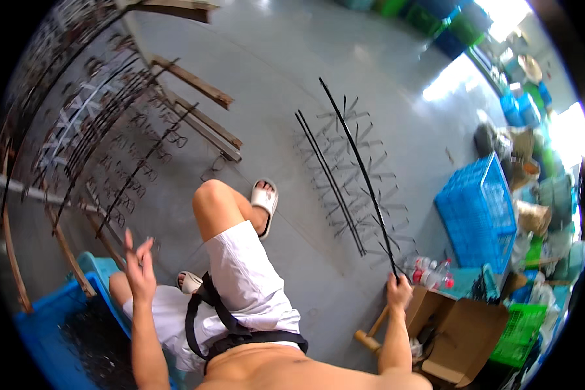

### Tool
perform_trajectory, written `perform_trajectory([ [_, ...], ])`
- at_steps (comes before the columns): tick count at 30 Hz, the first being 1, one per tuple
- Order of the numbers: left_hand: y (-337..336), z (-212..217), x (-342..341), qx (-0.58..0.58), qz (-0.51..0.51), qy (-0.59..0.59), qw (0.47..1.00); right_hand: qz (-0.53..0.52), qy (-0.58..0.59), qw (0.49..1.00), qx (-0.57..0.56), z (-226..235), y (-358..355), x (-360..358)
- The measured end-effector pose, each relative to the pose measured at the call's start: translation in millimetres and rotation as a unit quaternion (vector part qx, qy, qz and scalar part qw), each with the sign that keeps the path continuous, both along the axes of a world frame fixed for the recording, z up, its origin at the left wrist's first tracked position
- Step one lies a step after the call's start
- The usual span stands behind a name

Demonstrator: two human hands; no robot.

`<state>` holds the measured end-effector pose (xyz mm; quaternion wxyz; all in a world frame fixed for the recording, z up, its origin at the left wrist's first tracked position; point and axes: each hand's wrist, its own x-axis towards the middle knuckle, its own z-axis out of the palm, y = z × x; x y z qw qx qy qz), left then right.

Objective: The person repeatedly picks up metal hanger parts from a blue basket and attaches them to a metal rack. They handle the parts one at a time, hooking them onto the rack's horizontal bars.

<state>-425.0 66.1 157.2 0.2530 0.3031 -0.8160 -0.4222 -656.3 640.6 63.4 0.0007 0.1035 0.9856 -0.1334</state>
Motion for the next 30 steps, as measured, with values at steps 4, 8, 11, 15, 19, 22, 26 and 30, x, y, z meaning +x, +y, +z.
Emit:
perform_trajectory([
  [4,-23,28,-86,-0.149,-0.102,0.106,0.978,0.072,0.166,0.982,-0.062,122,74,15],
  [8,-52,51,-133,-0.346,-0.036,0.079,0.934,0.207,0.265,0.941,0.03,214,85,14],
  [11,-76,79,-113,-0.437,0.071,0.041,0.896,0.242,0.237,0.941,0.016,266,14,9],
  [15,-116,66,-13,-0.521,0.167,-0.011,0.837,0.386,0.186,0.904,0.003,282,-80,-41],
  [19,-115,53,93,-0.475,0.229,-0.083,0.846,0.58,0.205,0.788,0.013,263,-190,-105],
  [22,-104,31,168,-0.401,0.313,-0.15,0.848,0.629,0.166,0.759,0.007,239,-294,-142],
  [26,-93,33,220,-0.359,0.428,-0.187,0.808,0.691,0.048,0.72,-0.048,215,-420,-152],
  [30,-87,45,241,-0.347,0.455,-0.234,0.786,0.708,-0.01,0.702,-0.071,215,-471,-153],
])
